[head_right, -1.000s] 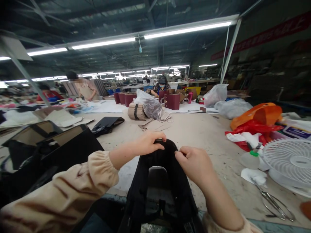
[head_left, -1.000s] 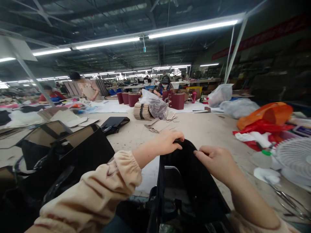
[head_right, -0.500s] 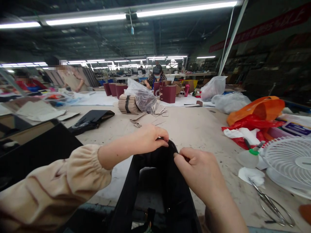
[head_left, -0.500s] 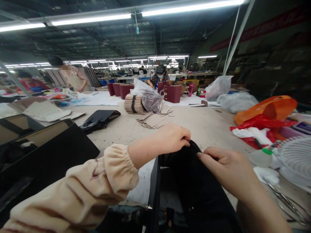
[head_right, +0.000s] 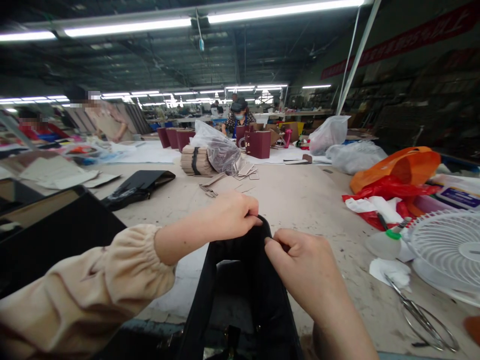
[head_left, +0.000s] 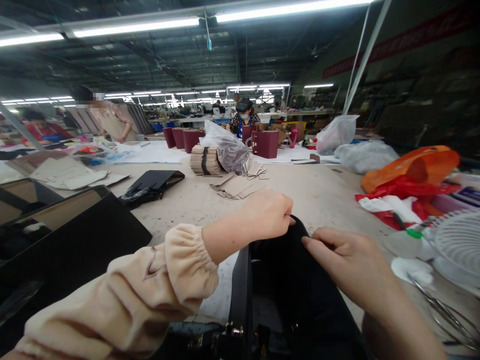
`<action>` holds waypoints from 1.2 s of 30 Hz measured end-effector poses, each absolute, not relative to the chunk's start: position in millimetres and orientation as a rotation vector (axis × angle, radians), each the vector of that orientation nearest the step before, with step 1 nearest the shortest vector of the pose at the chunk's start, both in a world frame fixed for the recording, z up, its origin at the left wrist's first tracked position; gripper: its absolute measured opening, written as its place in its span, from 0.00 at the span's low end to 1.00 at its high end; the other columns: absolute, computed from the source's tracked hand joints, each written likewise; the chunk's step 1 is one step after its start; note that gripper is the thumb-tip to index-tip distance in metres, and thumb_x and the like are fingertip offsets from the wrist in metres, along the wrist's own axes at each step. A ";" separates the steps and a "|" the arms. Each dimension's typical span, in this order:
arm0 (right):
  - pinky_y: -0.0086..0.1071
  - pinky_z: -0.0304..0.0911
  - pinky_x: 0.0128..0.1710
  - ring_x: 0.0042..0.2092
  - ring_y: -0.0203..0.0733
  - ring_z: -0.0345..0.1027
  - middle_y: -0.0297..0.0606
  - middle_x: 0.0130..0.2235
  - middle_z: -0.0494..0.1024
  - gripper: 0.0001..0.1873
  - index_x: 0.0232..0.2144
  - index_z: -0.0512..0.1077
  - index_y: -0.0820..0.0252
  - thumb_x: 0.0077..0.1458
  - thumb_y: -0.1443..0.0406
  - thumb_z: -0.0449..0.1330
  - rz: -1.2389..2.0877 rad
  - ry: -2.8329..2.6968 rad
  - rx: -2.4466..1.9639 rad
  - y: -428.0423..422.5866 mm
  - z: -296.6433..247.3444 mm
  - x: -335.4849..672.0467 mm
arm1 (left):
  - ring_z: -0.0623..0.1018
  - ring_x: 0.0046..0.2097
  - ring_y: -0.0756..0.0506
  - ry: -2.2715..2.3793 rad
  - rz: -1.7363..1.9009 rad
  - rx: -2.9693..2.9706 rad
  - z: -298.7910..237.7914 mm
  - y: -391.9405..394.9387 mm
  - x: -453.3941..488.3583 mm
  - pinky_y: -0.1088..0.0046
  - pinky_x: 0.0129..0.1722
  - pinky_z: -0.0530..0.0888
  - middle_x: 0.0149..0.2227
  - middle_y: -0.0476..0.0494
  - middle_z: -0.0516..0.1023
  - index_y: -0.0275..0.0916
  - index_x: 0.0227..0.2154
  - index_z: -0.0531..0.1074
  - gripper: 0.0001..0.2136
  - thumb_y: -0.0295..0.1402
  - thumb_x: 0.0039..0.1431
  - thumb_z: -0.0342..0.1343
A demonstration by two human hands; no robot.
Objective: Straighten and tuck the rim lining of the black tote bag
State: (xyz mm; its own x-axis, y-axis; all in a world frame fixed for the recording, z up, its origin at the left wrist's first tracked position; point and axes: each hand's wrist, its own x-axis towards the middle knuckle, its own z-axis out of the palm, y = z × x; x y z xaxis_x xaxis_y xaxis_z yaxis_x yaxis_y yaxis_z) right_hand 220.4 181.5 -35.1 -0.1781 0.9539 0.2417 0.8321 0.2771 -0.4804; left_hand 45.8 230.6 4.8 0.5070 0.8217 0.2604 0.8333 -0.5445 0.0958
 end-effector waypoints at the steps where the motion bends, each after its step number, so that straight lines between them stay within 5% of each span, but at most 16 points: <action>1: 0.29 0.48 0.23 0.20 0.31 0.55 0.27 0.15 0.59 0.20 0.14 0.62 0.58 0.52 0.55 0.52 0.335 -2.066 -1.602 181.5 -34.8 220.0 | 0.76 0.29 0.45 -1.496 -0.419 -2.685 6.3 229.5 46.5 0.72 0.25 0.64 0.25 0.45 0.78 0.40 0.27 0.77 0.10 0.40 0.54 0.56; 13: 0.29 0.48 0.21 0.20 0.32 0.55 0.28 0.15 0.60 0.27 0.14 0.60 0.58 0.54 0.46 0.51 0.414 -2.093 -1.576 183.1 -30.3 213.4 | 0.75 0.28 0.45 -1.504 -0.384 -2.686 8.7 225.7 46.4 0.72 0.24 0.63 0.24 0.45 0.78 0.40 0.26 0.77 0.09 0.39 0.54 0.55; 23: 0.30 0.53 0.26 0.26 0.36 0.67 0.29 0.25 0.76 0.15 0.25 0.76 0.50 0.51 0.50 0.56 0.247 -2.032 -1.583 188.9 -30.9 217.6 | 0.75 0.29 0.45 -1.432 -0.429 -2.681 4.5 225.4 44.5 0.71 0.24 0.60 0.24 0.47 0.77 0.41 0.26 0.75 0.09 0.38 0.55 0.54; 36: 0.33 0.47 0.26 0.24 0.38 0.63 0.33 0.19 0.72 0.22 0.16 0.71 0.54 0.55 0.53 0.51 0.139 -2.113 -1.684 191.1 -31.6 218.3 | 0.76 0.32 0.43 -1.472 -0.373 -2.673 8.7 223.2 49.3 0.71 0.28 0.66 0.27 0.44 0.78 0.40 0.28 0.76 0.09 0.38 0.56 0.53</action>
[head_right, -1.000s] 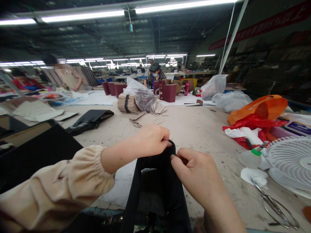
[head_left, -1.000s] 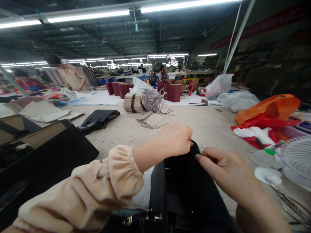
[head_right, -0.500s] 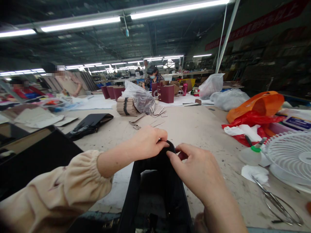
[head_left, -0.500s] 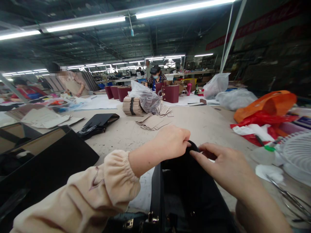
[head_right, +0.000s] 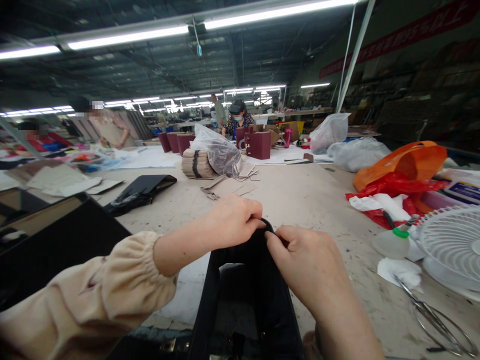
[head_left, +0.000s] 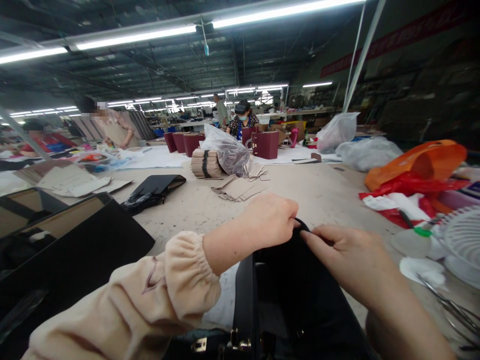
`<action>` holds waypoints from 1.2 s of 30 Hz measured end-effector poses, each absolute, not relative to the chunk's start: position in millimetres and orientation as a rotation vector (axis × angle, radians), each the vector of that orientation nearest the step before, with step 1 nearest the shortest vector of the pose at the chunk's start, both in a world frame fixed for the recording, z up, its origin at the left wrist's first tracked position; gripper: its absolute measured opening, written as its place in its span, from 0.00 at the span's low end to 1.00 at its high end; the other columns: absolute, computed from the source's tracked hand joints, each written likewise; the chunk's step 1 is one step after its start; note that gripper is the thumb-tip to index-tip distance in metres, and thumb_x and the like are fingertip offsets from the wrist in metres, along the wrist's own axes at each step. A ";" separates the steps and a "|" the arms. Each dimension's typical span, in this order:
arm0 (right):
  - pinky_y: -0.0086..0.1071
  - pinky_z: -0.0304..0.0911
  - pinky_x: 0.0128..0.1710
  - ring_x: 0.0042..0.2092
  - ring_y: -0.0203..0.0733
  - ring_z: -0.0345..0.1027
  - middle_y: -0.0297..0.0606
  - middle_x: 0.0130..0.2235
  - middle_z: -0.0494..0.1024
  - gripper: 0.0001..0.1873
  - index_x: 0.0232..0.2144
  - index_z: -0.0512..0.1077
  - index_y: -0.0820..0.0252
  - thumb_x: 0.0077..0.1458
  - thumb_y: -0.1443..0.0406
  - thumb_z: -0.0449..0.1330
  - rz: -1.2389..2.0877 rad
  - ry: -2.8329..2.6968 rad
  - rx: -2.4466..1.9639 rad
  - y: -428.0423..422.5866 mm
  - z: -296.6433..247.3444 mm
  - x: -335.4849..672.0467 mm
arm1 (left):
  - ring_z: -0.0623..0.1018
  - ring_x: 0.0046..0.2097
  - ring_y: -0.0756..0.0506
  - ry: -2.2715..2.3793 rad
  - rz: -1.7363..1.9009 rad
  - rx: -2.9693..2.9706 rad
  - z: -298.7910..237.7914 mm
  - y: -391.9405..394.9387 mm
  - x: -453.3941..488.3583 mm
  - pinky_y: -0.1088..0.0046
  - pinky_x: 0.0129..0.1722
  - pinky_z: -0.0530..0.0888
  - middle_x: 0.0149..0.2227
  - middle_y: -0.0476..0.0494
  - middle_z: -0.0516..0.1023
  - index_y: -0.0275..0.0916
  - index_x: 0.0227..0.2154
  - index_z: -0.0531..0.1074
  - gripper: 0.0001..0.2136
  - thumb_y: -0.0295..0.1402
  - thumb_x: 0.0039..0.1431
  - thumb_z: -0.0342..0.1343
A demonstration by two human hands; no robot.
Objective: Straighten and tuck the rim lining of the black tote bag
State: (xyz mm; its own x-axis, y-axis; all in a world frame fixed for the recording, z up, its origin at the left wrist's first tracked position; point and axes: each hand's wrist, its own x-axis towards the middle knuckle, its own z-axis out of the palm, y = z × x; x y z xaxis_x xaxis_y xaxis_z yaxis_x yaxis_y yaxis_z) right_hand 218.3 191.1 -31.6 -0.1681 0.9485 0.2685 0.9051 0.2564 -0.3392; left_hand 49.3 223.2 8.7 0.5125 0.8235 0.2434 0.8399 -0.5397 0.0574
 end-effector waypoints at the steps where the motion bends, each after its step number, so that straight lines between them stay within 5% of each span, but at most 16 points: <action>1: 0.33 0.47 0.26 0.24 0.38 0.63 0.34 0.19 0.72 0.22 0.16 0.71 0.54 0.55 0.53 0.51 0.131 -2.117 -1.679 191.3 -31.7 218.6 | 0.77 0.32 0.43 -1.481 -0.370 -2.675 9.0 223.0 49.5 0.71 0.28 0.67 0.27 0.44 0.78 0.40 0.29 0.76 0.10 0.38 0.56 0.53; 8: 0.33 0.46 0.26 0.24 0.38 0.62 0.34 0.19 0.71 0.20 0.16 0.69 0.55 0.54 0.55 0.51 0.093 -2.119 -1.677 192.9 -31.8 220.2 | 0.77 0.33 0.43 -1.534 -0.383 -2.700 8.6 224.4 53.5 0.70 0.28 0.68 0.29 0.45 0.79 0.41 0.27 0.74 0.09 0.38 0.55 0.53; 14: 0.33 0.46 0.26 0.24 0.37 0.60 0.33 0.18 0.69 0.19 0.16 0.69 0.55 0.53 0.55 0.51 0.133 -2.112 -1.704 195.5 -31.7 228.0 | 0.77 0.41 0.43 -1.669 -0.455 -2.787 11.2 214.1 41.5 0.69 0.37 0.71 0.40 0.45 0.80 0.40 0.47 0.69 0.18 0.39 0.54 0.55; 20: 0.33 0.45 0.26 0.24 0.37 0.58 0.32 0.17 0.67 0.19 0.15 0.66 0.56 0.53 0.55 0.51 0.139 -2.109 -1.687 197.0 -32.4 231.1 | 0.76 0.34 0.44 -1.725 -0.253 -2.735 10.4 199.2 30.6 0.71 0.28 0.66 0.32 0.45 0.80 0.42 0.32 0.75 0.10 0.38 0.56 0.51; 36: 0.32 0.44 0.26 0.25 0.38 0.57 0.35 0.19 0.70 0.18 0.15 0.63 0.56 0.53 0.59 0.49 0.161 -2.070 -1.727 194.9 -24.1 204.8 | 0.77 0.36 0.44 -1.829 -0.087 -2.663 15.3 201.9 28.4 0.74 0.30 0.66 0.33 0.48 0.80 0.43 0.33 0.73 0.08 0.37 0.50 0.59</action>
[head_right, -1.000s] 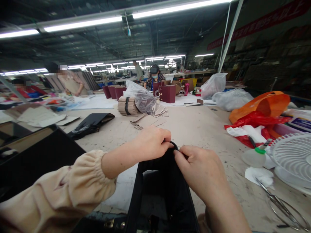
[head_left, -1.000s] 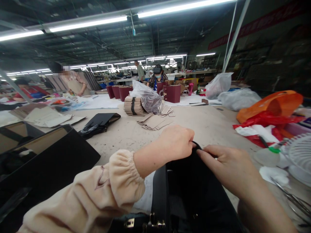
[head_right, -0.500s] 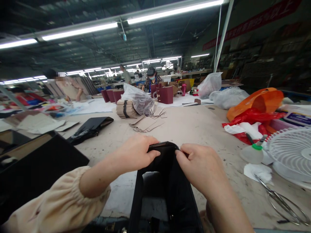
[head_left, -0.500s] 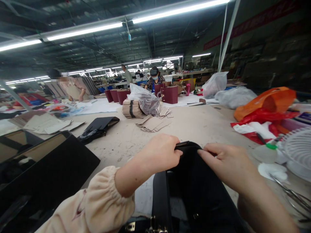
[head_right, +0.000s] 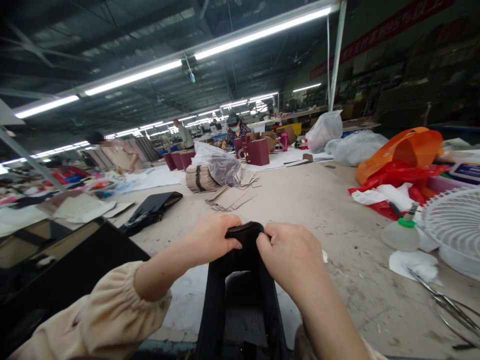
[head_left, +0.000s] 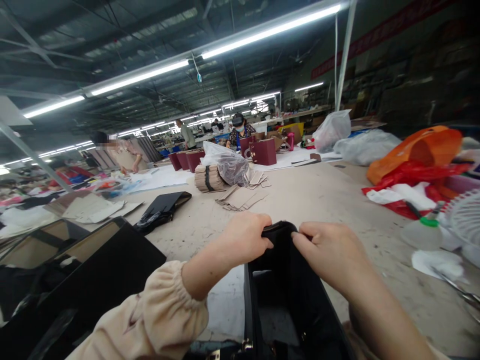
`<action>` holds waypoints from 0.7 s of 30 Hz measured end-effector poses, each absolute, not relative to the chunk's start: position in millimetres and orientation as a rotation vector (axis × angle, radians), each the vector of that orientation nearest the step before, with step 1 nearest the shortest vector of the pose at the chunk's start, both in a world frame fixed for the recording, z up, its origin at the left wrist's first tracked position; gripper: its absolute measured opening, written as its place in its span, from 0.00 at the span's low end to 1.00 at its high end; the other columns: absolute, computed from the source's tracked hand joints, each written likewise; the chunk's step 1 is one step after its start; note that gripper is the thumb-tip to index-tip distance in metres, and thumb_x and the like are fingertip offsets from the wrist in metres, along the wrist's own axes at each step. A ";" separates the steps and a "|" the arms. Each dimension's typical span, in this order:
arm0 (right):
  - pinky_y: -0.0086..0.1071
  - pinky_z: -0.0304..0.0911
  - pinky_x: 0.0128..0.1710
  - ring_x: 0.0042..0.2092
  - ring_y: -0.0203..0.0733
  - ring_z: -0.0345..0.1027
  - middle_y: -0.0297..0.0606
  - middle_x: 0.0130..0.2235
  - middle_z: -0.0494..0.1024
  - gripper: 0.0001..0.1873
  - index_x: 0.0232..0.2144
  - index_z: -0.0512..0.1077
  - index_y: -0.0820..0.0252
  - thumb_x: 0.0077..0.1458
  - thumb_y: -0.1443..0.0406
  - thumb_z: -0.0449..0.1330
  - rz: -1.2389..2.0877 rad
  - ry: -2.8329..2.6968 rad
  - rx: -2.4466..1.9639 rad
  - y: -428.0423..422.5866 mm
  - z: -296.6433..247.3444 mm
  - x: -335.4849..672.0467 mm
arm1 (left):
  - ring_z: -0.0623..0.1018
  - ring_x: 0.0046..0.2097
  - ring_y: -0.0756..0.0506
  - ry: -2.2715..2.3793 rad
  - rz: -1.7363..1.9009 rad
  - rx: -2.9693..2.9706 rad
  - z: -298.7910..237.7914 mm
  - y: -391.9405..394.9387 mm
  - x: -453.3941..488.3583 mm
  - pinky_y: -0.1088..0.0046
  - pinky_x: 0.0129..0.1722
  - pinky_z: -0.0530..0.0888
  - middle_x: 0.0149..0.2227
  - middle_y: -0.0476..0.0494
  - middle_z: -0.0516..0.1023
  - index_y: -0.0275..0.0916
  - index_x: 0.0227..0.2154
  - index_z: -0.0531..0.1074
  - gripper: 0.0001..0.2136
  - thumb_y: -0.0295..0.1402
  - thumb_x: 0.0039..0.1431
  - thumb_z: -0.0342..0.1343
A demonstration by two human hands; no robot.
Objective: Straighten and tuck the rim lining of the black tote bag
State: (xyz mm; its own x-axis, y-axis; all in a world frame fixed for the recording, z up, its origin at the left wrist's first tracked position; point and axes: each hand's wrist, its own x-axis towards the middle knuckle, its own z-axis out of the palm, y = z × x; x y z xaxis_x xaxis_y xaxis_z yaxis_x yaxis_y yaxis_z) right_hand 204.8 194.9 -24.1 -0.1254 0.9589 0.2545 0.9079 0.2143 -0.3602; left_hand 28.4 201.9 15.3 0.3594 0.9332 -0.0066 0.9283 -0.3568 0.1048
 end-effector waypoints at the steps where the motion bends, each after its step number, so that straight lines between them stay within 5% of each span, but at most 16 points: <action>1: 0.32 0.44 0.26 0.25 0.38 0.58 0.35 0.19 0.70 0.17 0.15 0.64 0.56 0.53 0.59 0.49 0.167 -2.059 -1.731 195.7 -24.1 205.2 | 0.77 0.37 0.44 1.717 0.121 2.490 15.0 200.5 27.3 0.74 0.31 0.67 0.35 0.48 0.80 0.44 0.35 0.72 0.10 0.36 0.49 0.59; 6: 0.32 0.44 0.26 0.24 0.38 0.57 0.36 0.19 0.70 0.17 0.15 0.64 0.56 0.53 0.60 0.49 0.196 -2.049 -1.706 199.7 -27.6 207.5 | 0.76 0.41 0.48 1.630 0.329 2.323 15.4 192.4 22.6 0.76 0.37 0.69 0.41 0.51 0.79 0.46 0.47 0.64 0.21 0.32 0.49 0.60; 13: 0.32 0.42 0.26 0.25 0.38 0.57 0.34 0.19 0.68 0.17 0.15 0.63 0.57 0.53 0.59 0.49 0.211 -2.064 -1.668 196.1 -28.9 201.1 | 0.75 0.38 0.49 1.575 0.209 2.614 14.4 204.6 31.9 0.75 0.36 0.68 0.37 0.51 0.79 0.43 0.34 0.74 0.06 0.38 0.55 0.57; 21: 0.33 0.42 0.27 0.25 0.37 0.55 0.34 0.19 0.67 0.17 0.15 0.60 0.57 0.52 0.59 0.49 0.242 -2.073 -1.667 193.8 -26.1 200.9 | 0.73 0.30 0.50 1.682 0.338 2.498 4.2 222.5 33.3 0.76 0.28 0.65 0.25 0.53 0.75 0.41 0.24 0.71 0.10 0.40 0.55 0.55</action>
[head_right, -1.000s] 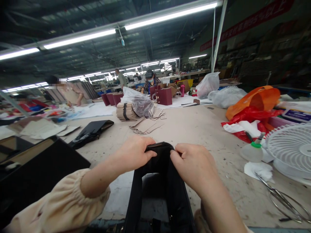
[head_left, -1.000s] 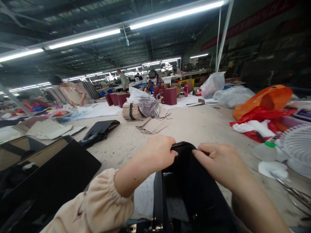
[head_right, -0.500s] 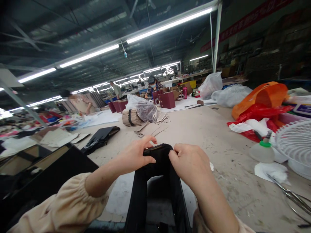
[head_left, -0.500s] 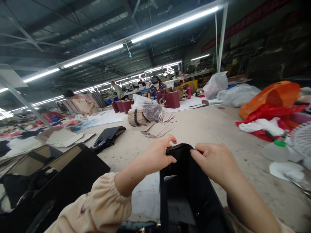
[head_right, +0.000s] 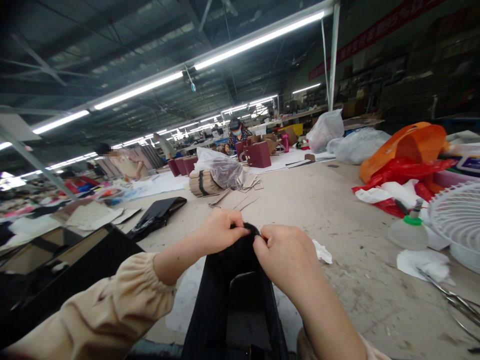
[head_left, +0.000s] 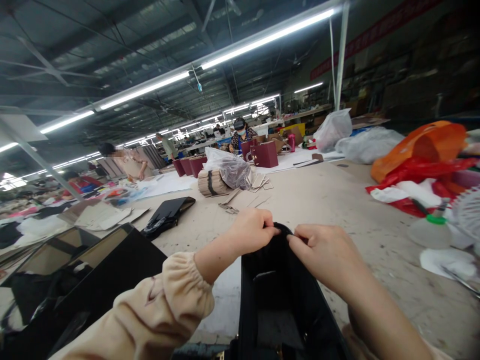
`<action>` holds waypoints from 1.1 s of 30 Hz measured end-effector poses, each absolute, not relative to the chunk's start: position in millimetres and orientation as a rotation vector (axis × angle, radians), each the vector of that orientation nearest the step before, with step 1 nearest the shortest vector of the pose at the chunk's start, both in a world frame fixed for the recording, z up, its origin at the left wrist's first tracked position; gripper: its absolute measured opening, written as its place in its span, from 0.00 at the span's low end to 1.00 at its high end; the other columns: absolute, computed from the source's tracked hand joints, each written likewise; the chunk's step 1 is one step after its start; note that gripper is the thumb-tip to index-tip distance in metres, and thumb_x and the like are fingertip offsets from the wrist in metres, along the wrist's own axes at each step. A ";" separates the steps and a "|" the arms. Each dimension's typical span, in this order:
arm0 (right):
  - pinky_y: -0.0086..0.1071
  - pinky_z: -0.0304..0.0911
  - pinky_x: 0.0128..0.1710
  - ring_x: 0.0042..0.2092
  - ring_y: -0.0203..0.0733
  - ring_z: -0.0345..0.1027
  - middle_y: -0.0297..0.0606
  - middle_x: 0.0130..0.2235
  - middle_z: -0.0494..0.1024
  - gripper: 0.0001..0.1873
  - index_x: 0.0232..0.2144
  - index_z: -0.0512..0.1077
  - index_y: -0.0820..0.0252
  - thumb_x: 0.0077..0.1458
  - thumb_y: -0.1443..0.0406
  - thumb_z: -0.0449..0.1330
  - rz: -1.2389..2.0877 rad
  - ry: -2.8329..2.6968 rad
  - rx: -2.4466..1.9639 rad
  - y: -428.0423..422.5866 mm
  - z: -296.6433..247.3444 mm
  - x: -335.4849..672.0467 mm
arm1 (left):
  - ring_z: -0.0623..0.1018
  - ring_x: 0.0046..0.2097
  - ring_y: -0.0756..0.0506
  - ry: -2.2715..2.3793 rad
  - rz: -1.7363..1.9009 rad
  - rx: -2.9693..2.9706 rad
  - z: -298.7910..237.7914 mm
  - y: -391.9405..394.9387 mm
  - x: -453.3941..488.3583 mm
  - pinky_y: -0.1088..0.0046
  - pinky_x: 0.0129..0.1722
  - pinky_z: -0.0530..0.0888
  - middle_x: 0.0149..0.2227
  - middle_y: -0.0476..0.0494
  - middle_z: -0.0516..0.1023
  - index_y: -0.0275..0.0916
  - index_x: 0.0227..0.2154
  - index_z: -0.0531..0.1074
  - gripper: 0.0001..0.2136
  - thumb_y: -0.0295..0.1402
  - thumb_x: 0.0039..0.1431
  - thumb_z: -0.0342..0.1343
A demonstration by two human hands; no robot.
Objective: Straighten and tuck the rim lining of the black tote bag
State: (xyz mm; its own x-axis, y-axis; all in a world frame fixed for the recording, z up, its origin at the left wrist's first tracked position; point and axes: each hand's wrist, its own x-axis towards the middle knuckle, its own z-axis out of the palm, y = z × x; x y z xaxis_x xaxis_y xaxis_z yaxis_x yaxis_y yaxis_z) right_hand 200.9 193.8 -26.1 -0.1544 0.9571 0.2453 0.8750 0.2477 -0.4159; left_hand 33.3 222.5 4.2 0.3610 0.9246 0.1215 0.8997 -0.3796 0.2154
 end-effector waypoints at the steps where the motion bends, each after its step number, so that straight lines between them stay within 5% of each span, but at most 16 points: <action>1: 0.32 0.43 0.27 0.25 0.37 0.55 0.34 0.18 0.66 0.17 0.15 0.60 0.57 0.52 0.59 0.49 0.245 -2.073 -1.670 193.6 -25.9 200.7 | 0.73 0.29 0.50 1.683 0.358 2.462 3.2 223.9 32.1 0.76 0.28 0.65 0.24 0.53 0.75 0.41 0.23 0.71 0.10 0.41 0.54 0.55; 26: 0.32 0.46 0.26 0.24 0.38 0.59 0.33 0.18 0.69 0.17 0.15 0.63 0.55 0.53 0.58 0.50 0.220 -2.060 -1.701 196.2 -28.7 194.9 | 0.75 0.30 0.45 1.937 0.329 2.691 -7.4 219.0 45.5 0.70 0.25 0.59 0.27 0.46 0.78 0.41 0.25 0.72 0.11 0.39 0.57 0.50; 33: 0.30 0.51 0.22 0.23 0.37 0.66 0.34 0.23 0.76 0.25 0.22 0.73 0.54 0.54 0.44 0.50 0.316 -2.155 -1.503 186.1 -31.4 216.4 | 0.75 0.31 0.44 1.996 0.329 2.582 -6.6 223.1 41.5 0.70 0.26 0.61 0.27 0.47 0.78 0.42 0.26 0.73 0.11 0.41 0.57 0.50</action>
State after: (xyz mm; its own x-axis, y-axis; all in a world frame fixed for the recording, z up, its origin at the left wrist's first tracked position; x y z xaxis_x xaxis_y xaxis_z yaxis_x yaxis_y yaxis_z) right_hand 216.4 186.1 -31.4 -0.2732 0.9262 0.2597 0.8126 0.3667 -0.4531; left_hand 41.5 223.1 -6.6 0.2425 0.9397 0.2411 0.9674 -0.2530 0.0129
